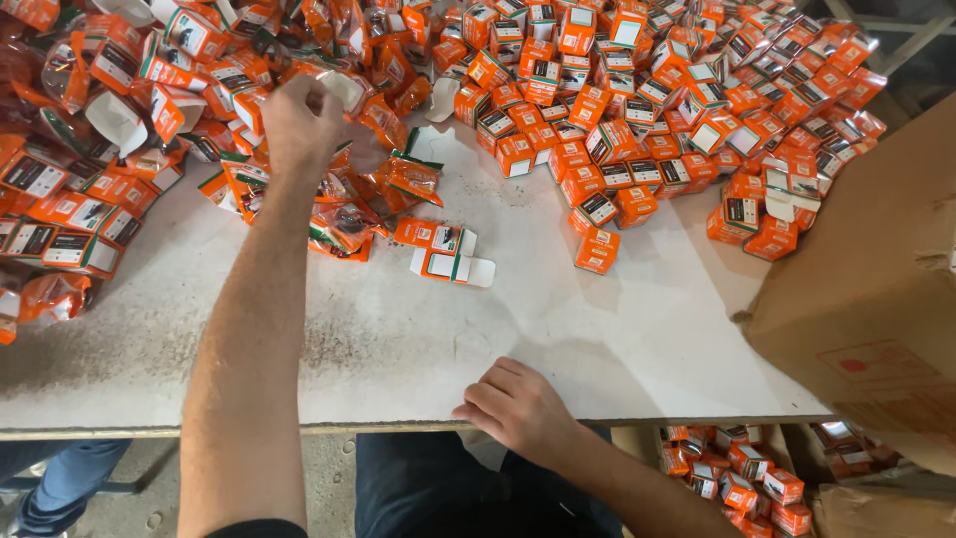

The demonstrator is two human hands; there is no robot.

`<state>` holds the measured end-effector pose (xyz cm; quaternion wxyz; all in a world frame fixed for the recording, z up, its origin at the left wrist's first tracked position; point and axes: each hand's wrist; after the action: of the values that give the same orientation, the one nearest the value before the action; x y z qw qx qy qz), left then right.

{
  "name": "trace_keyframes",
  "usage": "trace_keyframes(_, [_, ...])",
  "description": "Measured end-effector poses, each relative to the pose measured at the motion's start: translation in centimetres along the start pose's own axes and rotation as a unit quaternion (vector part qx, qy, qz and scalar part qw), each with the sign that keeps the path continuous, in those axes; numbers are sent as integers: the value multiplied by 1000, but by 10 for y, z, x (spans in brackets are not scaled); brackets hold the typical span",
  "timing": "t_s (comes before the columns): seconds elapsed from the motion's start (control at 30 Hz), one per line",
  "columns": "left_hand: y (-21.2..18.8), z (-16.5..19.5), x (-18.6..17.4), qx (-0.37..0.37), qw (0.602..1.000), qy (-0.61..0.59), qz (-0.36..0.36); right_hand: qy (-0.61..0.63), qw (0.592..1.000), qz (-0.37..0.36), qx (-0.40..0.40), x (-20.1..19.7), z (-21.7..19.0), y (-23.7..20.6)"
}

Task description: The person picks up small orange product boxes from a pile on the worktable, opens and folds the cartons by hand, and places the finished boxes into a large cardboard box beside the table, repeating the cycle one box at a time.

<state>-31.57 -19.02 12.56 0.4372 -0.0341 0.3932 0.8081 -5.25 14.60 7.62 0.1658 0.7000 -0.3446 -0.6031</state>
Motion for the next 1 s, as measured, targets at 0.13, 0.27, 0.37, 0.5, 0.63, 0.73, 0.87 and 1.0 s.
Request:
trace_keyframes(0.13, [-29,56,-24,-28,999,-21,5,13,999,30,-2,7,2,-9])
trace_keyframes(0.27, [-85,116,-59,91,994,-49,-30,4,990,91,103,6,-7,-14])
trace_keyframes(0.37, [-149,154,-80,257,962,-7,-97,-1,965,185,184,-11,-15,-15])
trace_keyframes(0.5, [-235,187,-84,236,937,72,-249,-41,954,205,213,-32,-22,-12])
trace_keyframes(0.63, [-267,191,-78,197,935,-9,-296,-27,958,163,235,-28,-23,-10])
trace_keyframes(0.73, [-273,186,-78,201,932,-38,-300,-23,935,143,323,-25,-21,-15])
trace_keyframes(0.87, [-287,178,-86,179,930,-51,-318,-51,956,158,241,-27,-19,-21])
trace_keyframes(1.0, [-299,166,-88,236,944,33,-230,-56,963,141,222,-27,-24,-17])
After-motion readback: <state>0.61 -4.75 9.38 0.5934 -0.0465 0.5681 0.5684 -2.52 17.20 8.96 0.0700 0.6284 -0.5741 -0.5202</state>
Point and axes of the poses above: each hand's wrist, its own y-axis towards the middle knuckle, its own x-axis out of the palm, z = x × y, and after that the axes turned 7 degrees about -x, right-handed
